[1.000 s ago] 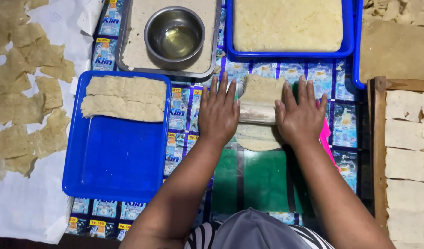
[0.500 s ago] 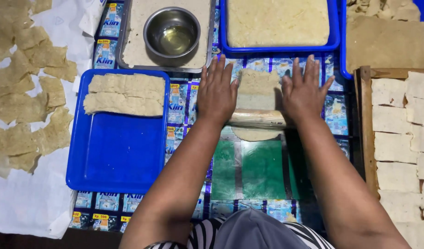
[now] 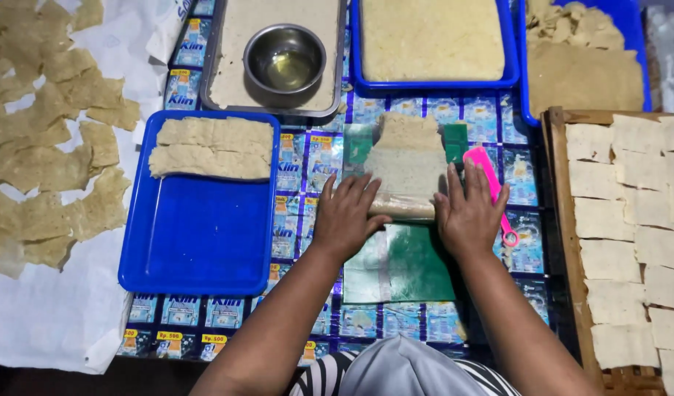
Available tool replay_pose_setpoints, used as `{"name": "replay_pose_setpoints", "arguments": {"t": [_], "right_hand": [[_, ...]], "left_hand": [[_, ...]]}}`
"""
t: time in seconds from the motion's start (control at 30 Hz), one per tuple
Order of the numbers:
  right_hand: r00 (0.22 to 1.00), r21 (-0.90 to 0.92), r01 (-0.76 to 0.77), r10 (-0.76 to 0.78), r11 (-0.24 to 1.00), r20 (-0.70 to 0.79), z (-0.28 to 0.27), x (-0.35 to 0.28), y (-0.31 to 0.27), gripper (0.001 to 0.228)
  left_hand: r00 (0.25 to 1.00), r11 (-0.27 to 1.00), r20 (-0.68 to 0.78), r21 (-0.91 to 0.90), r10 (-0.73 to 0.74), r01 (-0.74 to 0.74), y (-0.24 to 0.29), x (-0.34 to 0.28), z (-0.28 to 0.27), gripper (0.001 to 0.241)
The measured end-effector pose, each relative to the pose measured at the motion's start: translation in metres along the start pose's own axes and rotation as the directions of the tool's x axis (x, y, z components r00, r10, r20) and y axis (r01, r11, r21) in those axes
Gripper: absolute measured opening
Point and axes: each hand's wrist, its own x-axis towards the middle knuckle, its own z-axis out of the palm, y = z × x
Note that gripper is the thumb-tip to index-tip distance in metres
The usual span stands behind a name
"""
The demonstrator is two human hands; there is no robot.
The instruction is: Flattening dough with a rolling pin and cutting it into rectangular pieces using a scraper.
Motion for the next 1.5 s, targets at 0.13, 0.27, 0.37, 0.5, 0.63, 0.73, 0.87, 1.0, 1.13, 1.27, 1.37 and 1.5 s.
{"name": "replay_pose_setpoints", "arguments": {"t": [0.13, 0.27, 0.37, 0.5, 0.63, 0.73, 0.87, 1.0, 1.13, 1.27, 1.37, 1.5], "right_hand": [[0.984, 0.24, -0.124, 0.088, 0.963, 0.154, -0.029, -0.026, 0.001, 0.052], [0.958, 0.533, -0.266, 0.281, 0.803, 0.056, -0.025, -0.046, 0.049, 0.04], [0.967, 0.391, -0.227, 0.253, 0.892, -0.017, 0.001, -0.046, 0.085, 0.035], [0.991, 0.179, -0.136, 0.13, 0.975, 0.042, 0.061, -0.034, 0.131, 0.042], [0.964, -0.014, -0.201, 0.2, 0.98, 0.173, 0.078, -0.017, 0.145, 0.04], [0.963, 0.035, -0.201, 0.191, 0.979, 0.19, 0.075, -0.012, 0.147, 0.038], [0.928, 0.021, -0.246, 0.229, 0.969, 0.294, 0.085, -0.009, 0.157, 0.038], [0.903, 0.139, -0.316, 0.252, 0.939, 0.348, 0.092, -0.004, 0.167, 0.051], [0.865, 0.211, -0.385, 0.271, 0.899, 0.421, 0.042, 0.008, 0.136, 0.059], [0.787, 0.188, -0.453, 0.291, 0.872, 0.544, 0.035, 0.012, 0.137, 0.07], [0.779, 0.166, -0.428, 0.27, 0.888, 0.566, 0.036, 0.012, 0.141, 0.06], [0.796, 0.125, -0.399, 0.276, 0.908, 0.539, 0.044, 0.007, 0.149, 0.043]], "left_hand": [[0.995, 0.998, -0.073, 0.002, 0.067, -0.067, -0.006, -0.025, 0.008, 0.063], [0.972, 0.992, -0.198, 0.027, 0.123, -0.12, 0.01, -0.056, -0.008, 0.038], [0.98, 0.993, -0.162, 0.004, 0.118, -0.119, 0.014, -0.087, -0.018, 0.045], [0.997, 0.995, -0.053, -0.079, 0.05, -0.054, 0.017, -0.113, -0.03, 0.056], [0.996, 0.994, -0.086, -0.107, -0.031, 0.021, 0.021, -0.113, -0.035, 0.053], [0.991, 0.996, -0.126, -0.084, -0.042, 0.031, 0.023, -0.114, -0.03, 0.05], [0.987, 0.998, -0.153, -0.049, -0.055, 0.048, 0.025, -0.115, -0.031, 0.051], [0.984, 0.997, -0.167, -0.037, -0.07, 0.064, 0.024, -0.115, -0.028, 0.052], [0.985, 0.997, -0.155, -0.02, -0.077, 0.075, 0.025, -0.114, -0.03, 0.05], [0.985, 0.996, -0.149, -0.017, -0.084, 0.082, 0.027, -0.112, -0.032, 0.05], [0.984, 0.995, -0.145, -0.027, -0.101, 0.098, 0.026, -0.111, -0.032, 0.05], [0.984, 0.993, -0.136, -0.04, -0.114, 0.11, 0.026, -0.112, -0.032, 0.05]]}}
